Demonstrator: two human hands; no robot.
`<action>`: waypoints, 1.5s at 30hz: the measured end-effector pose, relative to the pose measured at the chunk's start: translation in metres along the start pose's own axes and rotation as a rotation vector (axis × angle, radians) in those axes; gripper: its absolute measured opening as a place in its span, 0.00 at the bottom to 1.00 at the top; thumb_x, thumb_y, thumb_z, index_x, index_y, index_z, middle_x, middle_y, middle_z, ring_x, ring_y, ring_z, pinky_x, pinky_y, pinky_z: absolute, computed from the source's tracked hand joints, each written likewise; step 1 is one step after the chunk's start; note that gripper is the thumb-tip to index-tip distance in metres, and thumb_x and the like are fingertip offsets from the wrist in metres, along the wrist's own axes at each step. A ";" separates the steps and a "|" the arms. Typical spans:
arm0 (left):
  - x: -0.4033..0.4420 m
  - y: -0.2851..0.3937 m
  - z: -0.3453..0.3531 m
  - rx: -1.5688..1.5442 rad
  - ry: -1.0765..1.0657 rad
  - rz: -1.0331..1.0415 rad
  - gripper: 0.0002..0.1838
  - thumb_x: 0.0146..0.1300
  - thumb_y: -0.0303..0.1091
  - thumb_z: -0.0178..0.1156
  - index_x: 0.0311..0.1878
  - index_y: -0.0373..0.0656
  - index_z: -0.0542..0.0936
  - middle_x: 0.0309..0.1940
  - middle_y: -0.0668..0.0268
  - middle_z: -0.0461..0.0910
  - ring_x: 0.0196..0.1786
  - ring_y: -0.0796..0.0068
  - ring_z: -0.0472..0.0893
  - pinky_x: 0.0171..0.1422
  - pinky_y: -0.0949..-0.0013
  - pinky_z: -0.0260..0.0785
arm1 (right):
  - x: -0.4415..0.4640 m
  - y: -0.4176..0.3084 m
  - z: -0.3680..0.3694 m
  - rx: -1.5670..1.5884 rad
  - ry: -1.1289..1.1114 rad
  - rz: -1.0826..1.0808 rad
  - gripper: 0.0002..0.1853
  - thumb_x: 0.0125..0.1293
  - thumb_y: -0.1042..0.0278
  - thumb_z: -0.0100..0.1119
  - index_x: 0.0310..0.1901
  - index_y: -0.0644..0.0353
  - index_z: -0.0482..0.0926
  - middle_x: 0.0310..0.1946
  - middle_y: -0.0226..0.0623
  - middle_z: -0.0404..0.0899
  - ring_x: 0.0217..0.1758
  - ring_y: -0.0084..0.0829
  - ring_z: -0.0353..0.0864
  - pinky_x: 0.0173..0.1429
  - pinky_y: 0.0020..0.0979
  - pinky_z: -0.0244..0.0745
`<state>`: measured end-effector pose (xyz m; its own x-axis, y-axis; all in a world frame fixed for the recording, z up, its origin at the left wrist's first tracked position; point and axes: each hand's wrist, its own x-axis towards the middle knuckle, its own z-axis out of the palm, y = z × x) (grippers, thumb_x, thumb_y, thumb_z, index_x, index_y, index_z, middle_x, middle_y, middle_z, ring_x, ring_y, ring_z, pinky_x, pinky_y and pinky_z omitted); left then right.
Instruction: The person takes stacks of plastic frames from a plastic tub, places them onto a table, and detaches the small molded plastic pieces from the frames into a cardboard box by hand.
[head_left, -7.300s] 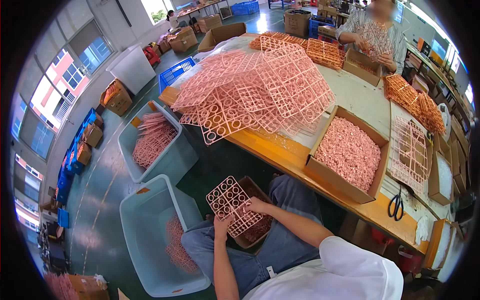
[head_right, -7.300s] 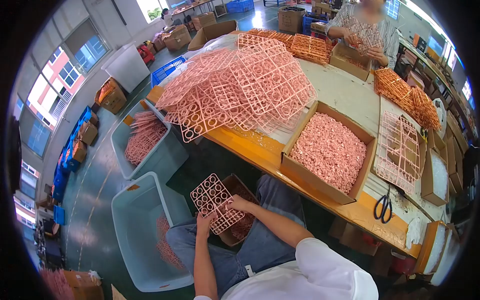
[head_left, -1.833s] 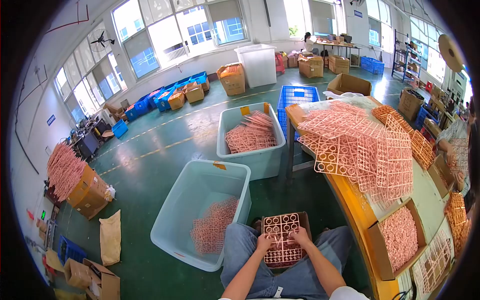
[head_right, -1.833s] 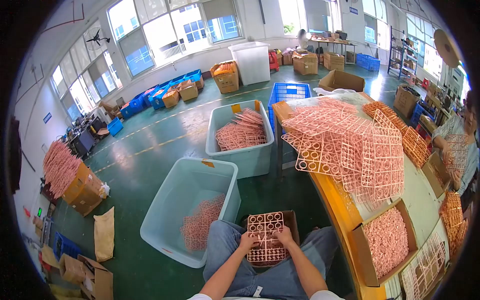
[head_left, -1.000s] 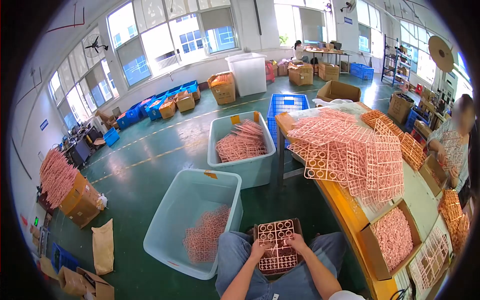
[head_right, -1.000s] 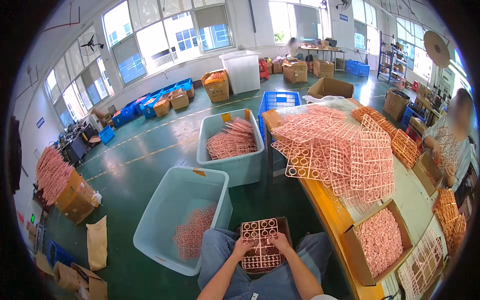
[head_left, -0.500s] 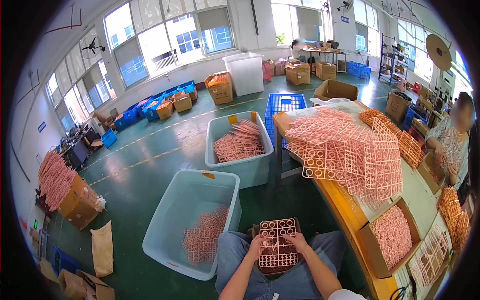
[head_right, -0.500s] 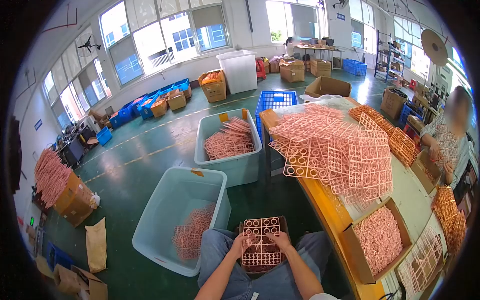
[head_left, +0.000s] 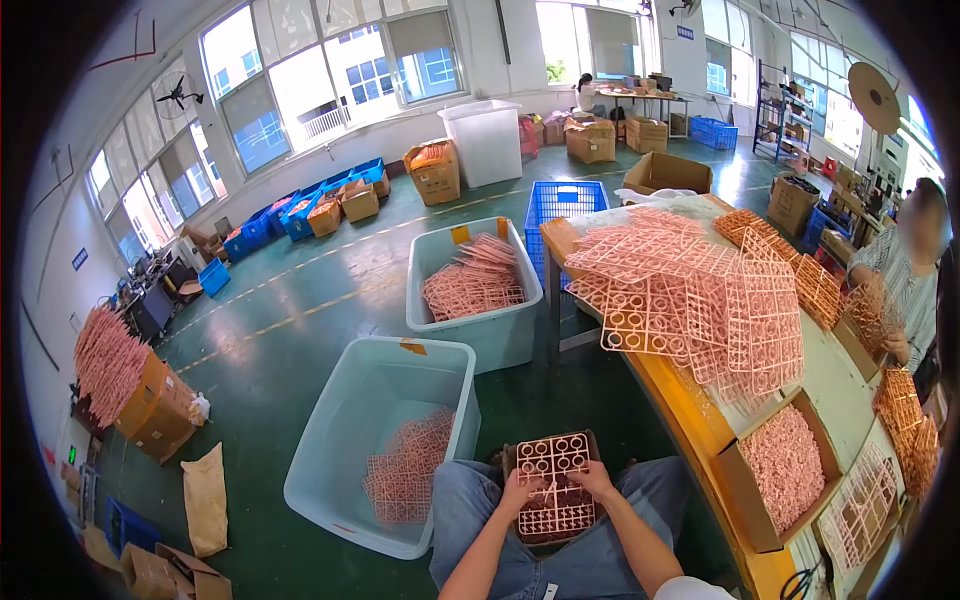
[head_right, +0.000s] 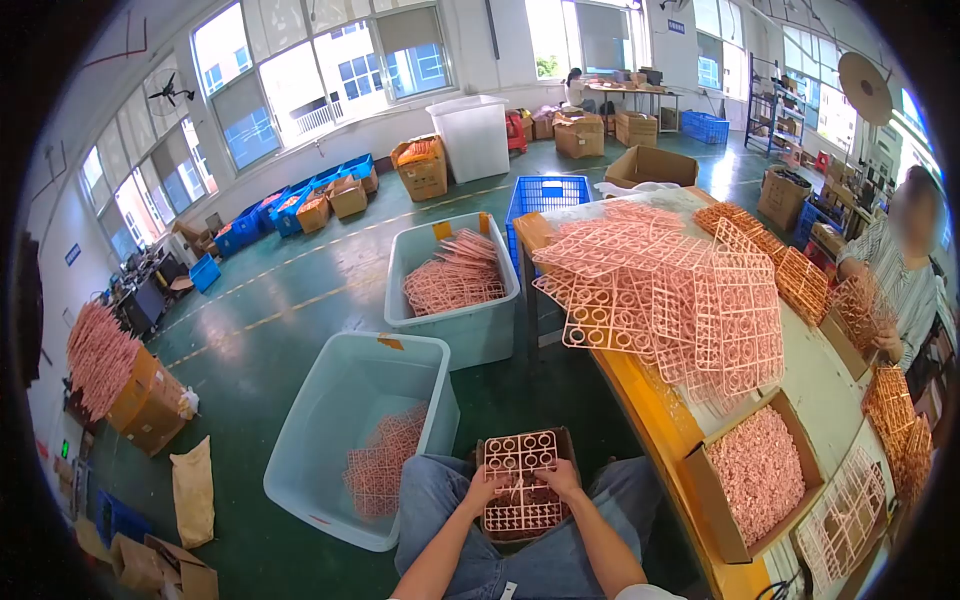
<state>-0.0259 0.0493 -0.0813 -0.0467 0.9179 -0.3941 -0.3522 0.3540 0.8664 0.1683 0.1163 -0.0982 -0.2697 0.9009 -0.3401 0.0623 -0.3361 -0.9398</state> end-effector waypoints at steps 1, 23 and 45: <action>-0.001 0.001 0.000 -0.028 0.002 0.003 0.21 0.56 0.25 0.63 0.50 0.47 0.66 0.45 0.66 0.77 0.45 0.74 0.78 0.46 0.67 0.73 | 0.002 0.001 0.000 -0.038 0.000 -0.024 0.09 0.52 0.81 0.64 0.36 0.67 0.77 0.28 0.36 0.80 0.29 0.26 0.80 0.34 0.27 0.78; -0.008 0.017 -0.011 -0.483 -0.159 -0.223 0.18 0.67 0.42 0.52 0.56 0.47 0.68 0.56 0.61 0.73 0.58 0.63 0.74 0.58 0.61 0.70 | -0.014 -0.049 -0.012 0.377 -0.206 0.266 0.12 0.62 0.62 0.57 0.39 0.62 0.76 0.35 0.41 0.80 0.35 0.36 0.83 0.43 0.35 0.79; -0.011 0.015 0.000 -0.085 0.220 -0.023 0.16 0.55 0.36 0.67 0.41 0.41 0.73 0.31 0.66 0.78 0.28 0.77 0.79 0.29 0.76 0.73 | -0.020 -0.039 0.016 0.337 -0.189 0.133 0.12 0.62 0.70 0.58 0.43 0.68 0.74 0.36 0.39 0.77 0.34 0.32 0.80 0.36 0.35 0.84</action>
<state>-0.0310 0.0446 -0.0637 -0.2371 0.8455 -0.4785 -0.4324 0.3492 0.8313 0.1558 0.1068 -0.0544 -0.4544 0.7875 -0.4163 -0.2010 -0.5460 -0.8133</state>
